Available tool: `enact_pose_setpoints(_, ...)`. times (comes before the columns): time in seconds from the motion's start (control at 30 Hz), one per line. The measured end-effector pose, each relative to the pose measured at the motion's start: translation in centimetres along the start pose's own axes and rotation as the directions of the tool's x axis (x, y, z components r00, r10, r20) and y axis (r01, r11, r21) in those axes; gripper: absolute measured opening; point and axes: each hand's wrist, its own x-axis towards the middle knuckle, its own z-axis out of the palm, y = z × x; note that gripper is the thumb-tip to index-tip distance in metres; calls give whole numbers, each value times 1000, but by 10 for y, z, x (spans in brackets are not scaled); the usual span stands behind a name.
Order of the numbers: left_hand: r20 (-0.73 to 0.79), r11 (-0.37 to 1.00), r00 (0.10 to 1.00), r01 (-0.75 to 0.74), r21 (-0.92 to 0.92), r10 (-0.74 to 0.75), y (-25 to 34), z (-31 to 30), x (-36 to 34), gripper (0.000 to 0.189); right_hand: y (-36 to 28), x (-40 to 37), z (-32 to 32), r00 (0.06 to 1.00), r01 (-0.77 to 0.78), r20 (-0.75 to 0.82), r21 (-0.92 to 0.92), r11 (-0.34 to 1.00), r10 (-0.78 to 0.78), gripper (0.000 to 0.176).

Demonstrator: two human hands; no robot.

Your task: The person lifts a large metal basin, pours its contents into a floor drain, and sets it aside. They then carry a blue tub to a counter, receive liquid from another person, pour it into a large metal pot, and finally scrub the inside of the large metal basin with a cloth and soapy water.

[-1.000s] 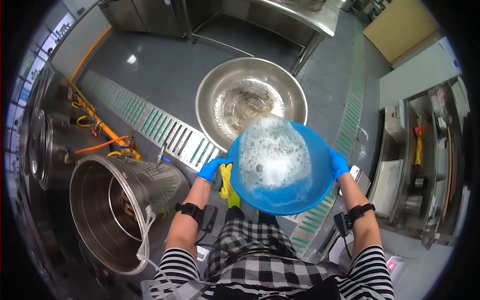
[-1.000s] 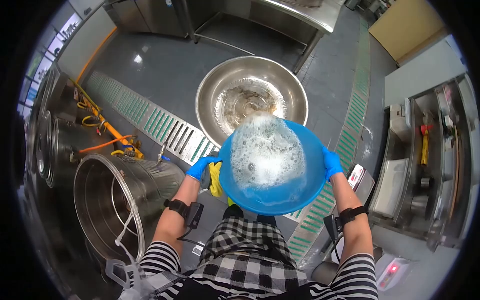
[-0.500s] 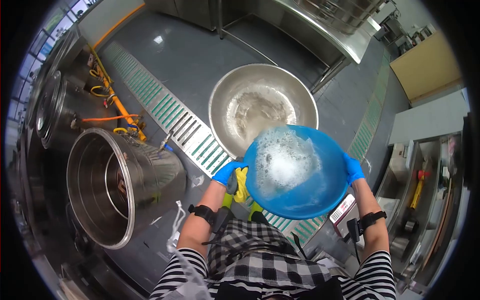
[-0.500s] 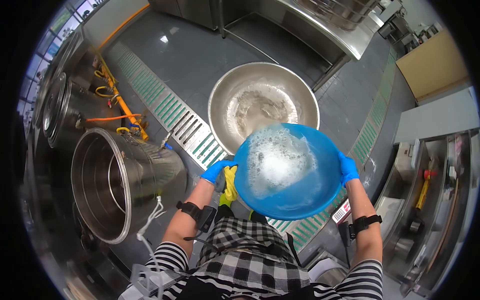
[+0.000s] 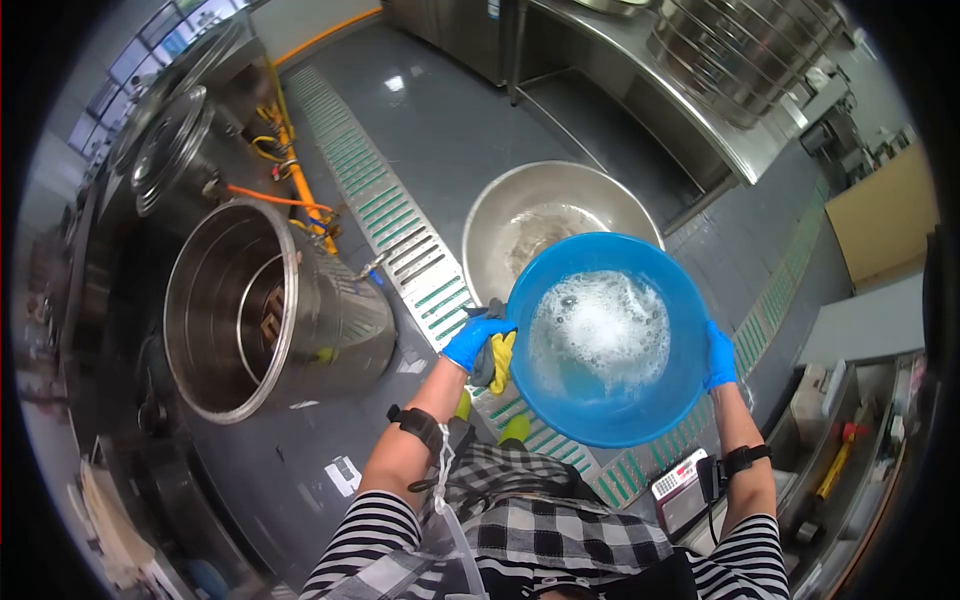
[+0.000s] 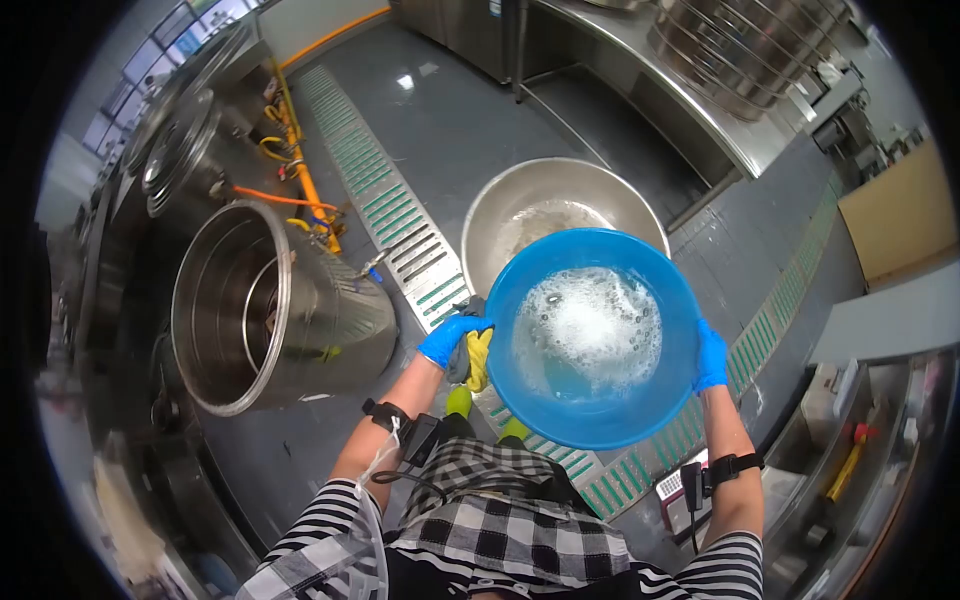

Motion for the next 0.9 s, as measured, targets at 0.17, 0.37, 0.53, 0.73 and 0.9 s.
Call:
enact_pose_setpoints(0.17, -71, 982, 982, -171, 79, 177, 20, 14, -57, 25, -32, -1, 39, 979, -7, 202, 129, 992, -20, 31)
enact_pose_setpoints(0.37, -221, 956, 935, -291, -36, 276, 47, 20, -158, 18, -98, -43, 117, 916, 5, 399, 74, 997, -34, 29)
enact_pose_setpoints(0.53, -410, 887, 794, -452, 98, 450, 42, 47, -233, 18, -145, -48, 160, 779, 61, 625, 12, 998, -55, 27)
enact_pose_setpoints(0.73, -562, 761, 655, -645, -67, 505, 52, 93, -328, 18, -202, -109, 234, 562, 8, 827, 22, 1000, -22, 24)
enact_pose_setpoints(0.9, -644, 629, 413, -765, 139, 644, 53, 53, -372, 19, -181, -137, 313, 462, -39, 887, 0, 999, 17, 23)
